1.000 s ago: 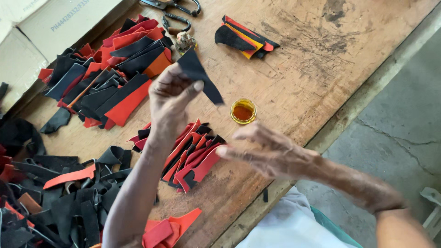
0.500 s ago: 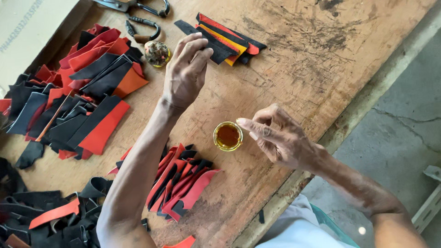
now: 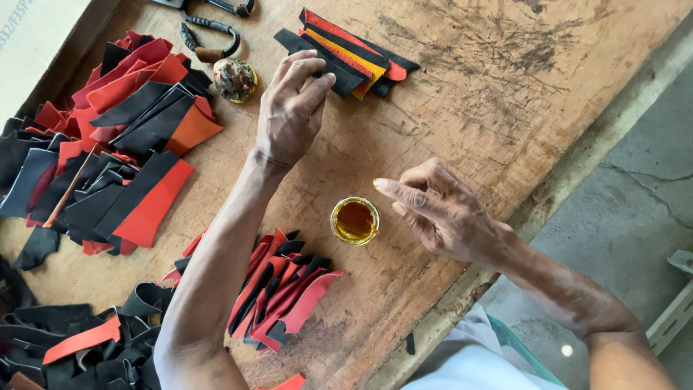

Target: The person repeatedly picks up red and black rubber shoe parts, applies a yellow adhesive from a small container to the edges, and stacks the treated parts on the table. The process is continuous and repetitive throughout the clip.

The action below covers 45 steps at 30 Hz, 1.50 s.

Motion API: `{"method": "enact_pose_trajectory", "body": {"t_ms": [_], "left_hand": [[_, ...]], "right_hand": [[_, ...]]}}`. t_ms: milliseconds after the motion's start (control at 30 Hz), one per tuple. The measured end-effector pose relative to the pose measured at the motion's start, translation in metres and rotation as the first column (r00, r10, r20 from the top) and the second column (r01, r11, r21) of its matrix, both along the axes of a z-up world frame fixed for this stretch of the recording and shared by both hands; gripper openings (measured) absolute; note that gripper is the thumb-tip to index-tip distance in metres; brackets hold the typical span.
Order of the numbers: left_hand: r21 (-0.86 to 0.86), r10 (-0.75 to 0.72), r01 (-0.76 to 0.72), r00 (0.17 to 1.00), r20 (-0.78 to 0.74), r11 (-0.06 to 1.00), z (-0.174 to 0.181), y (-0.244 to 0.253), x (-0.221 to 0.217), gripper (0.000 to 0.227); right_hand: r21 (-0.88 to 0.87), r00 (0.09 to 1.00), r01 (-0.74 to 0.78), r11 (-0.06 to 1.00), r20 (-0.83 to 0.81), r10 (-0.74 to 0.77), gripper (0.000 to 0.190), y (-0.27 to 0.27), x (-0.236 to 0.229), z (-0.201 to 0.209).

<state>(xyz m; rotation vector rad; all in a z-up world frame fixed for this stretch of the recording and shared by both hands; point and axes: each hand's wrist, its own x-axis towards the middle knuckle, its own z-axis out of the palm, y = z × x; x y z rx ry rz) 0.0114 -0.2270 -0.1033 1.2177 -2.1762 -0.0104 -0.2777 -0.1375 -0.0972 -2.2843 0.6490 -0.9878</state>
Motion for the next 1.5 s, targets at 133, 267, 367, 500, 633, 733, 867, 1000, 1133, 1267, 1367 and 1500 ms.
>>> {"method": "enact_pose_trajectory", "body": {"t_ms": [133,267,367,500,633,733,867,1000,1133,1267,1367,1500], "left_hand": [[0.027,0.0,-0.001,0.999,0.034,1.0,-0.001,0.003,0.002,0.024],[0.017,-0.004,0.003,0.999,0.051,1.0,0.0,0.003,0.001,0.024],[0.026,0.0,-0.001,0.999,0.036,1.0,0.001,0.003,0.0,0.023],[0.029,0.019,-0.02,0.999,0.043,0.999,0.003,0.003,-0.001,0.023],[0.035,0.022,-0.024,0.997,0.07,0.999,0.005,0.005,-0.002,0.023],[0.023,0.025,-0.028,0.996,0.089,0.999,0.006,0.005,-0.002,0.023],[0.018,0.02,-0.021,0.997,0.075,1.0,0.005,0.005,-0.002,0.025],[0.027,0.008,-0.005,0.995,-0.1,1.0,0.005,0.003,-0.007,0.021],[0.102,0.074,-0.054,0.975,-0.21,0.993,0.008,0.003,-0.011,0.018],[0.088,0.09,-0.072,0.973,-0.211,0.993,0.016,0.004,-0.015,0.017],[0.043,0.097,-0.09,0.974,-0.206,0.995,0.026,0.005,-0.015,0.016],[-0.095,0.112,-0.128,0.98,-0.162,0.987,0.041,0.018,-0.009,0.015]], "right_hand": [[0.003,1.0,0.02,1.0,-0.011,-0.02,0.055,-0.001,0.001,0.002],[-0.007,1.0,0.018,1.0,-0.006,-0.018,0.056,-0.002,0.002,0.006],[0.008,0.999,0.035,0.999,-0.004,-0.035,0.054,-0.002,0.002,0.007],[0.009,0.996,0.091,0.996,-0.012,-0.091,0.051,-0.002,-0.001,0.002],[0.021,0.992,0.127,0.992,-0.011,-0.127,0.048,-0.003,0.002,-0.006],[0.013,0.992,0.125,0.992,0.021,-0.125,0.049,-0.004,0.007,-0.006],[0.02,0.96,0.152,0.988,0.237,-0.153,0.041,-0.024,-0.001,0.012],[-0.004,0.952,0.17,0.985,0.259,-0.163,0.042,-0.061,-0.011,0.044],[0.124,0.984,0.117,0.985,0.117,-0.132,0.041,-0.111,0.019,0.05],[0.142,0.99,0.138,0.98,0.012,-0.141,0.051,-0.134,0.049,0.021],[0.169,0.991,0.134,0.977,-0.019,-0.133,0.06,-0.139,0.054,-0.001],[0.118,0.995,0.098,0.988,-0.004,-0.098,0.072,-0.14,0.054,-0.012]]}}
